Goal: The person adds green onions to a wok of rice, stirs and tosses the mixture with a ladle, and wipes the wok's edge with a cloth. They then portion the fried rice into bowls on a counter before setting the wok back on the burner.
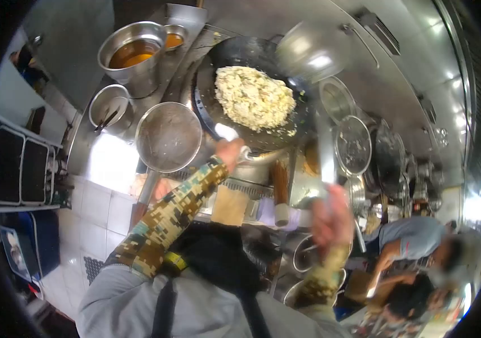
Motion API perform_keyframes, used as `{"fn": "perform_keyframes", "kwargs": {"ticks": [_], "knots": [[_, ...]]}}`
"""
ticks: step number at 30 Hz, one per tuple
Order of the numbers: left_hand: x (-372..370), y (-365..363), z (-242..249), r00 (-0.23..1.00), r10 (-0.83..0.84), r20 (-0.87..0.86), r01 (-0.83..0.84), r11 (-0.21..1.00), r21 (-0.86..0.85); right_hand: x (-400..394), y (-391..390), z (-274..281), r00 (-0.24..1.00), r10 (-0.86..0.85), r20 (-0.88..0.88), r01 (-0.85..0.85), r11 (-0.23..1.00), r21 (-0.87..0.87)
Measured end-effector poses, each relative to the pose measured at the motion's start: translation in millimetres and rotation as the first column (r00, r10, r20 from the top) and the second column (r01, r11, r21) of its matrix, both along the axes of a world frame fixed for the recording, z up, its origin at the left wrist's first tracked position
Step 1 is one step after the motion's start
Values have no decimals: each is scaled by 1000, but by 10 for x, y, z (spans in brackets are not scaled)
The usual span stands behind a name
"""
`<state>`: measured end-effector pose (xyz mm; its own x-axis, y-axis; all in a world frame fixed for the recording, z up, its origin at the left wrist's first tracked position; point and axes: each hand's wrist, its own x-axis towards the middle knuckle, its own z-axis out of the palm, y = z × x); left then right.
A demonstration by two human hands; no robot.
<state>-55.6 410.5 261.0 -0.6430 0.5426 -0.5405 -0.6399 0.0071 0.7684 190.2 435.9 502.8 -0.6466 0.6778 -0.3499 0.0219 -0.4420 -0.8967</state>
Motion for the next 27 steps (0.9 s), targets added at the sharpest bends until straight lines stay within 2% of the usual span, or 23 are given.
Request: {"fn": "perform_keyframes", "kwargs": {"ticks": [1,2,3,4,5,6,7,8,10,11,12,13,14,15,16,17,18,19,20,23,24,25,27], "knots": [[3,-46,74,993,-18,-115,13,999,-45,-269,109,-319,993,28,115,-17,995,-100],[-5,-94,272,1000,0,-21,-1,999,-48,-597,274,-736,984,177,10,-163,927,-339],[0,-43,-23,986,8,-165,12,993,119,-790,372,-901,971,241,5,-223,905,-362],[-42,68,-580,952,42,-303,51,956,290,-889,518,-920,968,227,-102,-249,872,-422],[-41,-25,-151,997,-50,-59,63,969,241,-901,576,-743,960,219,-172,-265,911,-317],[-41,-121,287,975,-101,200,64,981,183,-802,596,-512,950,206,-235,-259,941,-220],[-104,26,-425,971,-179,-159,224,913,342,-745,602,-253,931,205,-302,-248,962,-111],[-161,175,-1149,877,-111,-467,354,807,474,-671,552,-1,874,238,-424,-237,970,55],[-220,261,-1229,948,-162,-273,276,847,454,-481,841,167,947,230,-224,-114,893,436],[-171,154,-752,979,-148,-139,183,940,289,-653,961,129,955,159,-249,39,769,638],[-135,82,-287,990,-134,49,124,978,167,-828,1083,93,958,52,-280,199,583,788],[-116,40,-75,980,-131,147,114,986,120,-1147,1072,132,851,-21,-524,405,661,632],[-91,31,83,973,-135,190,122,990,76,-1431,1250,176,763,-15,-646,440,745,501],[-58,-50,283,962,-124,244,100,989,107,-1664,1452,245,655,-31,-755,450,819,357],[-44,-80,159,978,-208,-8,207,969,137,-1773,1564,508,708,-97,-700,514,751,416],[-32,-107,23,930,-244,-276,287,949,129,-1754,1543,838,751,-173,-637,560,678,477],[-15,-137,-119,832,-225,-507,323,940,113,-1531,1350,1232,691,-245,-680,628,669,397],[-24,-111,-40,908,-220,-358,278,953,119,-1414,1204,1516,631,-297,-717,678,661,323],[-32,-81,14,963,-188,-193,214,969,122,-1542,1217,1473,660,-306,-686,658,676,331],[-7,-21,219,968,-38,249,4,991,136,-1846,1419,886,707,-380,-597,648,687,330],[-48,-59,8,894,-305,-329,340,939,53,-1828,1482,727,709,-422,-565,662,674,327],[-86,-97,-212,516,-340,-787,386,912,-141,-1934,1563,667,741,-360,-567,607,721,335],[-50,-102,-85,667,-249,-702,366,930,18,-1904,1563,756,790,-255,-558,518,764,385]]}}
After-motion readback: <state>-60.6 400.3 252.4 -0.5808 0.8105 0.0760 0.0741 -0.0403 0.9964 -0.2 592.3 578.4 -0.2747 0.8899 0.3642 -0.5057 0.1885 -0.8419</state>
